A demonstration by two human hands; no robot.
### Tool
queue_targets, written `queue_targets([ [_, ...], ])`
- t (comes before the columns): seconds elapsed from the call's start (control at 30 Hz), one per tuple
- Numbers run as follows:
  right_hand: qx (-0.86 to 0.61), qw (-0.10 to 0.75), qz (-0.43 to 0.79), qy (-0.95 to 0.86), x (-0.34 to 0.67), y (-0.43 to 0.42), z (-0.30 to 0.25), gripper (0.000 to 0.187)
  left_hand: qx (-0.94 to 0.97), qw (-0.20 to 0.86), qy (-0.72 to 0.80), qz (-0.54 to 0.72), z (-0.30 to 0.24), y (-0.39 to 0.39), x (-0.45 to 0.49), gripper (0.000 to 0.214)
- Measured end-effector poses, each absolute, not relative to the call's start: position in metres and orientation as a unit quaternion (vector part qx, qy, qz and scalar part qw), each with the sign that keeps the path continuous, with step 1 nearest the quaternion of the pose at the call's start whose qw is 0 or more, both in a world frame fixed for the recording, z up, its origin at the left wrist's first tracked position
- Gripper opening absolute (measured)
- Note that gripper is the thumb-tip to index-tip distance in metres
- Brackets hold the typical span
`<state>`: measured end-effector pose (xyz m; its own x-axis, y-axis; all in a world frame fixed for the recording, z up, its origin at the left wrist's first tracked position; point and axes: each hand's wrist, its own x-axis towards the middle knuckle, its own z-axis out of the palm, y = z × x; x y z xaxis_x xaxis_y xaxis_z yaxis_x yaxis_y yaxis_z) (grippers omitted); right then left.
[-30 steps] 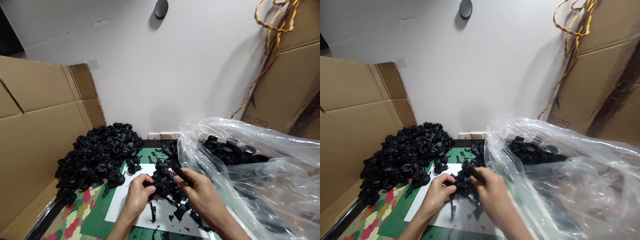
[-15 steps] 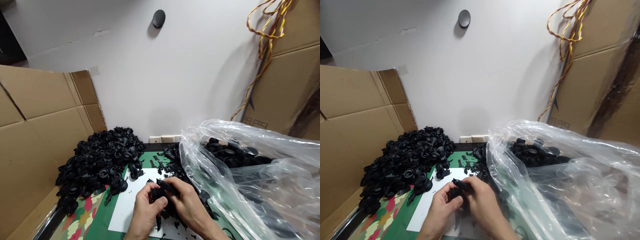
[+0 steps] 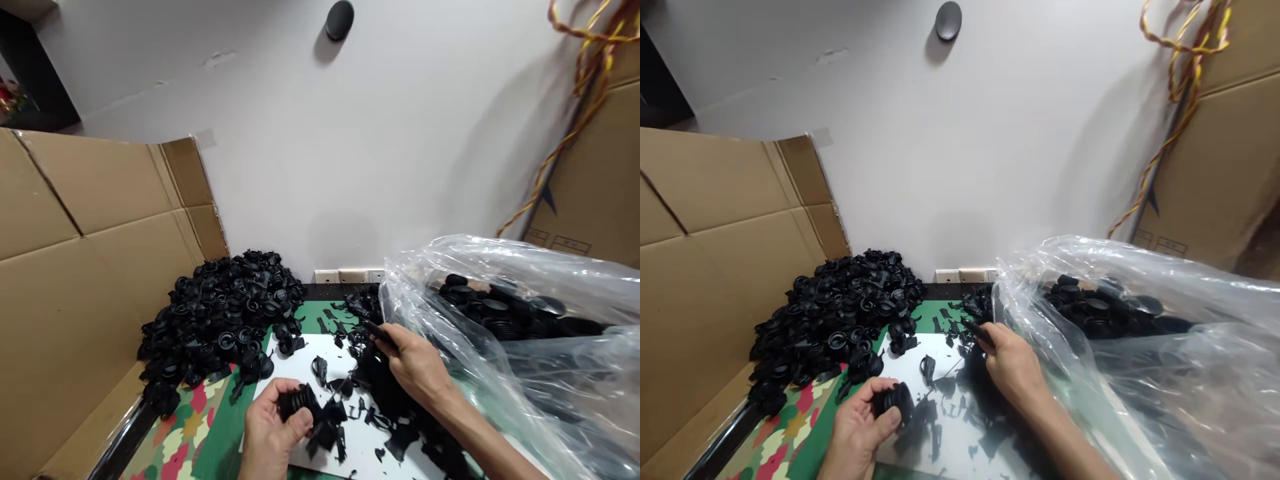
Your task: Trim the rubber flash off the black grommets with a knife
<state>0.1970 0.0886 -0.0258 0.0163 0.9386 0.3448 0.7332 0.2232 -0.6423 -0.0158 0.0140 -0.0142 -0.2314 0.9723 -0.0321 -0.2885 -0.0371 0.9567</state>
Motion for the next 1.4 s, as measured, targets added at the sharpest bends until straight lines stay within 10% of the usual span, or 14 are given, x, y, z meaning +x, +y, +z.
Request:
queue_targets([
  [0.53, -0.456, 0.481, 0.428, -0.614, 0.155, 0.038, 0.011, 0.007, 0.266, 0.564, 0.468, 0.627, -0.013, 0.032, 0.0, 0.039],
  [0.73, -0.483, 0.496, 0.445, -0.568, 0.155, 0.034, -0.005, 0.013, 0.115, 0.636, 0.477, 0.595, -0.011, 0.044, 0.012, 0.006],
  [1.4, -0.53, 0.598, 0.325, -0.506, 0.154, 0.027, -0.024, 0.017, 0.337, 0.555, 0.481, 0.589, -0.04, 0.032, 0.05, 0.039],
])
